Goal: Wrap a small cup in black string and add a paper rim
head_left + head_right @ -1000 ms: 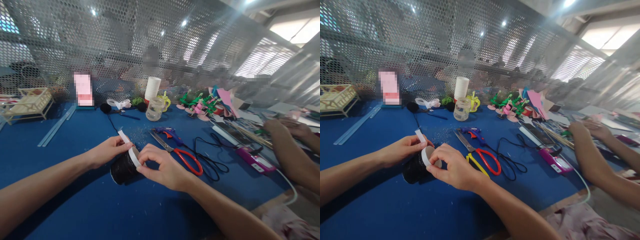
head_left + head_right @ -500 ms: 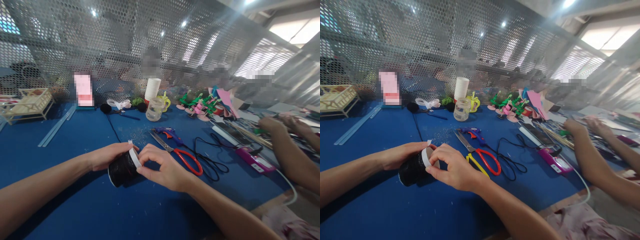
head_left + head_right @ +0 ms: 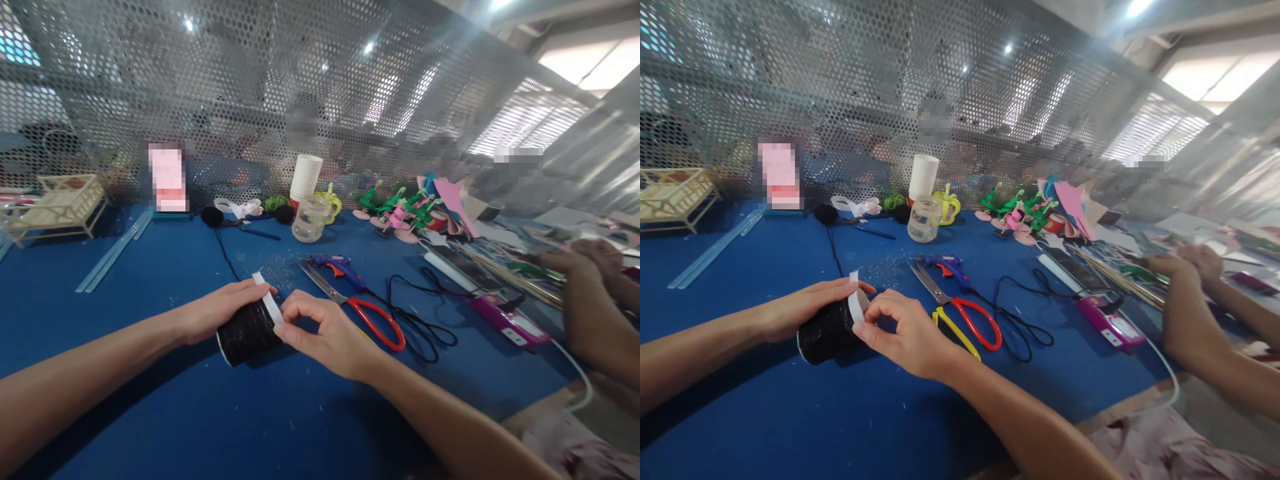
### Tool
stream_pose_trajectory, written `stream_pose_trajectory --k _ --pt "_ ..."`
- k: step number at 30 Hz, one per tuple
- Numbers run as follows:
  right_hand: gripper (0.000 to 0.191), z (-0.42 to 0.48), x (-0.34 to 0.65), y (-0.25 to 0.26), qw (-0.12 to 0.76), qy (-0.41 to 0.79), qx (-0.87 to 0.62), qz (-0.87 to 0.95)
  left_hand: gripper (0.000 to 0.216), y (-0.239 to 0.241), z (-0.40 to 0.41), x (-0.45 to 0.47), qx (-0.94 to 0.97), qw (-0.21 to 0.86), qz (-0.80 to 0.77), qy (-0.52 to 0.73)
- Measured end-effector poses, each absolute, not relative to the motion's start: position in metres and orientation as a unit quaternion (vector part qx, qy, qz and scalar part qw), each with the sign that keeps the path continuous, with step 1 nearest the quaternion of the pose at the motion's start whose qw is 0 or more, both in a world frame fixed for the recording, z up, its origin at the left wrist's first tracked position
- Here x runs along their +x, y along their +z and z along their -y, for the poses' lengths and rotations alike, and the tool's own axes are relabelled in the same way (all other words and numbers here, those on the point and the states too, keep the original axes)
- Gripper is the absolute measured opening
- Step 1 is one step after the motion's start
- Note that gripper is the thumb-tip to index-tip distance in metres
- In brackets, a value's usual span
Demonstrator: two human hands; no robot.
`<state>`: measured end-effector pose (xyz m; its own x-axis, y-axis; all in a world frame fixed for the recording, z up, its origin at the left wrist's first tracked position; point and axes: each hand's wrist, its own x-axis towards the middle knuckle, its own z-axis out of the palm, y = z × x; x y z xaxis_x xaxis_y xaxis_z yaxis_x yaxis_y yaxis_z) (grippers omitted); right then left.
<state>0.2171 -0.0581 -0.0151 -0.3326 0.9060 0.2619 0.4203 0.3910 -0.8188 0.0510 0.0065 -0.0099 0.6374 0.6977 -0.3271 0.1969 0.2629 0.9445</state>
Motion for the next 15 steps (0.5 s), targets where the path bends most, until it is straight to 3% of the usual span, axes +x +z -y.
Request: stream_pose_trajectory --k 15 --pt "0.021 0.0564 0.2161 -0.0164 0.361 0.356 -0.490 0.709 0.049 -0.0096 -0.0003 0.0522 0.688 0.581 -0.404 0.160"
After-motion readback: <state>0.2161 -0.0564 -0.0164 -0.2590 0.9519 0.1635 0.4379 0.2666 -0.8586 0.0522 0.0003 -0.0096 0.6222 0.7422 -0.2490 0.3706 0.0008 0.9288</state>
